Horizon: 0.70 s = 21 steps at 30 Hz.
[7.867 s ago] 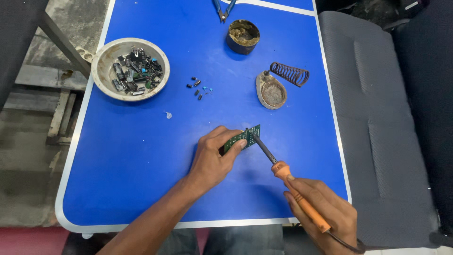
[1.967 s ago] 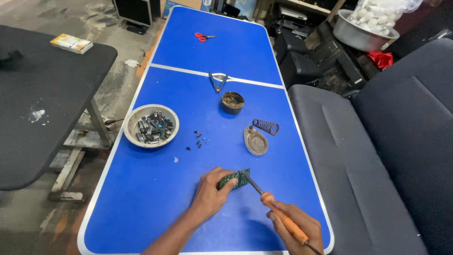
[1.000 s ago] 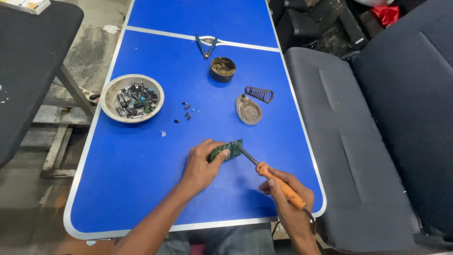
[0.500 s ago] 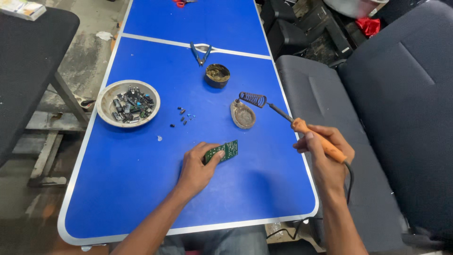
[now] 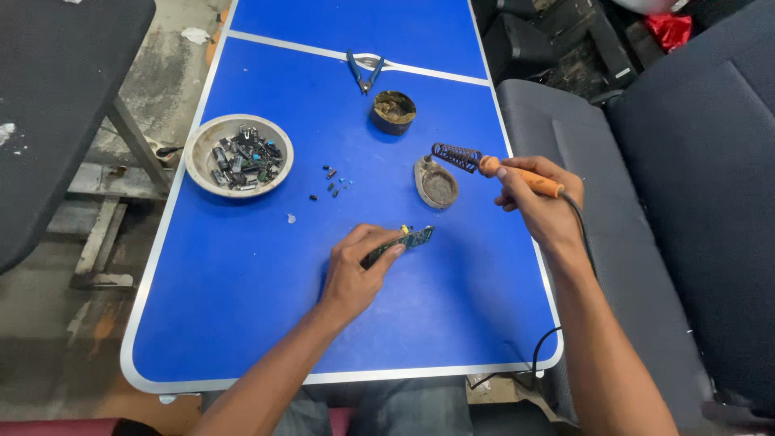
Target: The person uses a soldering iron to heat and remove components from a small green circuit board. They repeatedly apply the iron to specific points on the board, then flip and inspect the board before continuing to solder additional areas.
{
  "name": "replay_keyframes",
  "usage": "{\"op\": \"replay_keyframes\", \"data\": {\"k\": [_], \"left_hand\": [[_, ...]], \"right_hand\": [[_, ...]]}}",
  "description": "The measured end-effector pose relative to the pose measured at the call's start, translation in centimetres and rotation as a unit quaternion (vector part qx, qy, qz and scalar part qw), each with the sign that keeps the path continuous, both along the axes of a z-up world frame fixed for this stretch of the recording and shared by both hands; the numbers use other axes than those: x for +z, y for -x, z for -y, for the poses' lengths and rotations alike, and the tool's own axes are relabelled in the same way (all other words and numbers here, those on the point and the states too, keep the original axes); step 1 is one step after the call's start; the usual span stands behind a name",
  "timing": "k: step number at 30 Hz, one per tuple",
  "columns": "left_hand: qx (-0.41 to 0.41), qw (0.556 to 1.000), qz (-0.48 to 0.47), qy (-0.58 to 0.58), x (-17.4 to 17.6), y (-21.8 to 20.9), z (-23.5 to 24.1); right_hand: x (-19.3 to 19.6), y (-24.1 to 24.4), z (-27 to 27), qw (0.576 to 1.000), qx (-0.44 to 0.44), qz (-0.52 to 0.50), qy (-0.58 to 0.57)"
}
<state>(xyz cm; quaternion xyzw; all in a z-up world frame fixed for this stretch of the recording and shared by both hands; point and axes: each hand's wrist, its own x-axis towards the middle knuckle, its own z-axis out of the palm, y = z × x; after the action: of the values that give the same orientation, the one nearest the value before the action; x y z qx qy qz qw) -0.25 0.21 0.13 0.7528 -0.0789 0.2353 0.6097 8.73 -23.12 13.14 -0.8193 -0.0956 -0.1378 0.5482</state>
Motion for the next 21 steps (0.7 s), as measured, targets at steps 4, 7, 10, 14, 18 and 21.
{"op": "replay_keyframes", "data": {"k": [4, 7, 10, 14, 18, 21], "left_hand": [[0.012, 0.997, 0.063, -0.036, 0.8, 0.7, 0.3], [0.033, 0.986, 0.124, -0.102, 0.6, 0.9, 0.3], [0.055, 0.977, 0.158, -0.134, 0.4, 1.0, 0.3], [0.063, 0.97, 0.181, -0.148, 0.6, 1.1, 0.4], [0.08, 0.96, 0.208, -0.17, 0.6, 1.1, 0.5], [0.088, 0.956, 0.212, -0.182, 0.5, 1.0, 0.5]], "right_hand": [[-0.9, -0.8, -0.3, 1.0, -0.013, -0.008, 0.001], [-2.4, -0.8, -0.7, 0.999, -0.005, -0.011, -0.032], [-4.0, -0.3, -1.0, 0.995, -0.007, -0.005, -0.104], [-5.7, 0.2, -0.7, 0.99, -0.008, 0.004, -0.144], [-5.5, 1.4, -0.5, 0.988, -0.02, 0.019, -0.149], [-6.9, 2.9, -0.2, 0.986, -0.046, -0.003, -0.161]]}}
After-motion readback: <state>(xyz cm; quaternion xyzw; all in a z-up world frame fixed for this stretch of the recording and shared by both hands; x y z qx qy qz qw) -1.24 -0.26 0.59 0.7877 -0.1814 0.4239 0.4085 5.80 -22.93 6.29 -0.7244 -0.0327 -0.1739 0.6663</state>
